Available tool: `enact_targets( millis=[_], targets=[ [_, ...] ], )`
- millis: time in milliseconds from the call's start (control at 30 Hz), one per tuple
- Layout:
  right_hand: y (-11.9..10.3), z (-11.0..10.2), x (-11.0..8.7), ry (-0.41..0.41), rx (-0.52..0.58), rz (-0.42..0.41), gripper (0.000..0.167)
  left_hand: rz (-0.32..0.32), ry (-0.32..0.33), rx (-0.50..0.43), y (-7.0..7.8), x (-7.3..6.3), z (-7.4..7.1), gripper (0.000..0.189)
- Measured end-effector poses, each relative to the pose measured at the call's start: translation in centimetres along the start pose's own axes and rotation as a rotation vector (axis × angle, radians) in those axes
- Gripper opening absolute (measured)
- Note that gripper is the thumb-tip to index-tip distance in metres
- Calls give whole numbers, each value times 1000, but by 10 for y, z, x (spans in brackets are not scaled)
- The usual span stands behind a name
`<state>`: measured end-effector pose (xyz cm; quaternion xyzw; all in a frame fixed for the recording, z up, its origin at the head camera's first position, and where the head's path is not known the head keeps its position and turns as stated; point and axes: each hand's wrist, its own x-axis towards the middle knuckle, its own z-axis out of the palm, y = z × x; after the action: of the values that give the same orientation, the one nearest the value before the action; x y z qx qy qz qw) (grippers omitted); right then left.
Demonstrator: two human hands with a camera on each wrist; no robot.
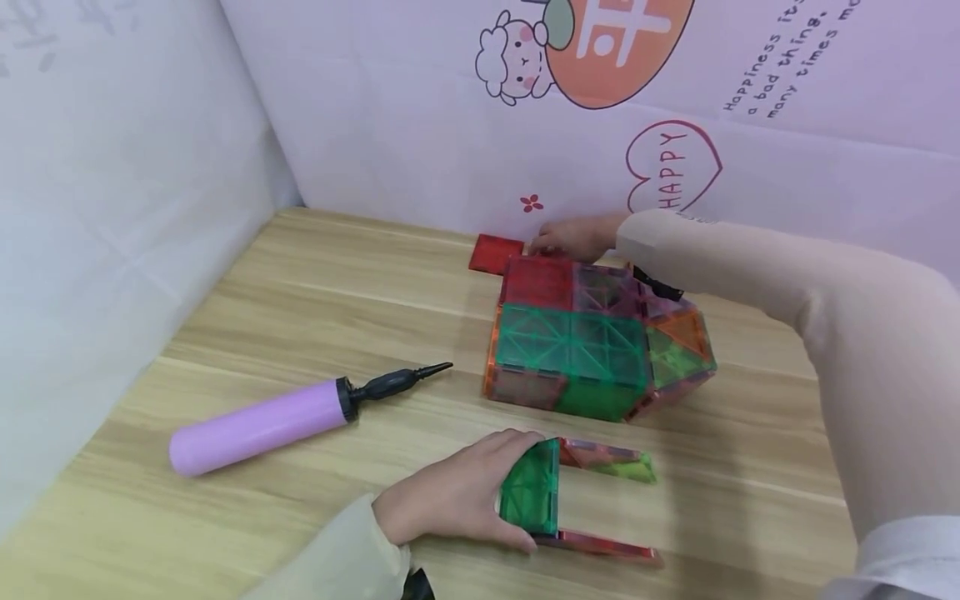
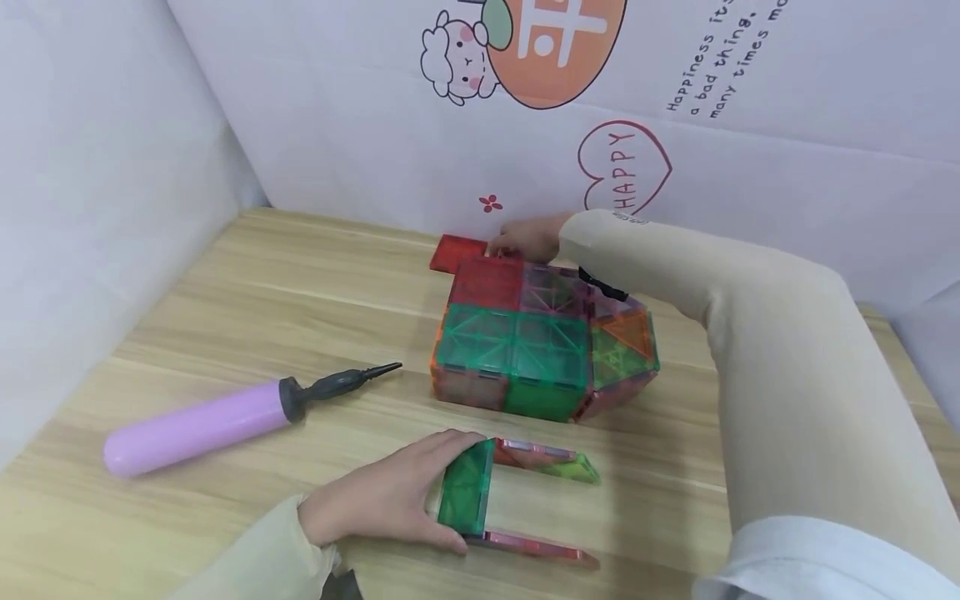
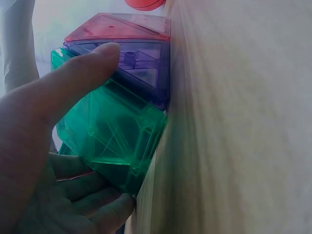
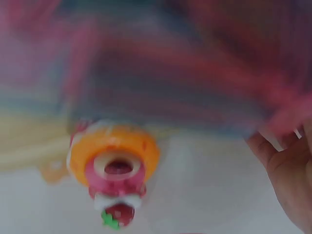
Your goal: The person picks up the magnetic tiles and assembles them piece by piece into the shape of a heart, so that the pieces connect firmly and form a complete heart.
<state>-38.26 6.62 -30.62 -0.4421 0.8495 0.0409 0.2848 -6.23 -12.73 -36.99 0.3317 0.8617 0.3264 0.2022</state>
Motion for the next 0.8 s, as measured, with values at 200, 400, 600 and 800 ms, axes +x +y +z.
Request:
enact_targets(
  millis=[200, 400, 600, 800],
  targets=[
    [3, 4, -1, -5, 85, 86, 45, 3, -1, 16, 1, -2, -1, 95],
    [2, 4, -3, -23, -3, 129, 29, 39, 13, 16, 3, -1, 2, 94],
    [-1, 8, -6, -37, 299, 341, 29, 37, 18, 22, 5, 2, 3, 93],
    [-6, -5, -8, -9, 7, 167, 26, 4, 12, 6, 3, 1, 4, 95]
  ],
)
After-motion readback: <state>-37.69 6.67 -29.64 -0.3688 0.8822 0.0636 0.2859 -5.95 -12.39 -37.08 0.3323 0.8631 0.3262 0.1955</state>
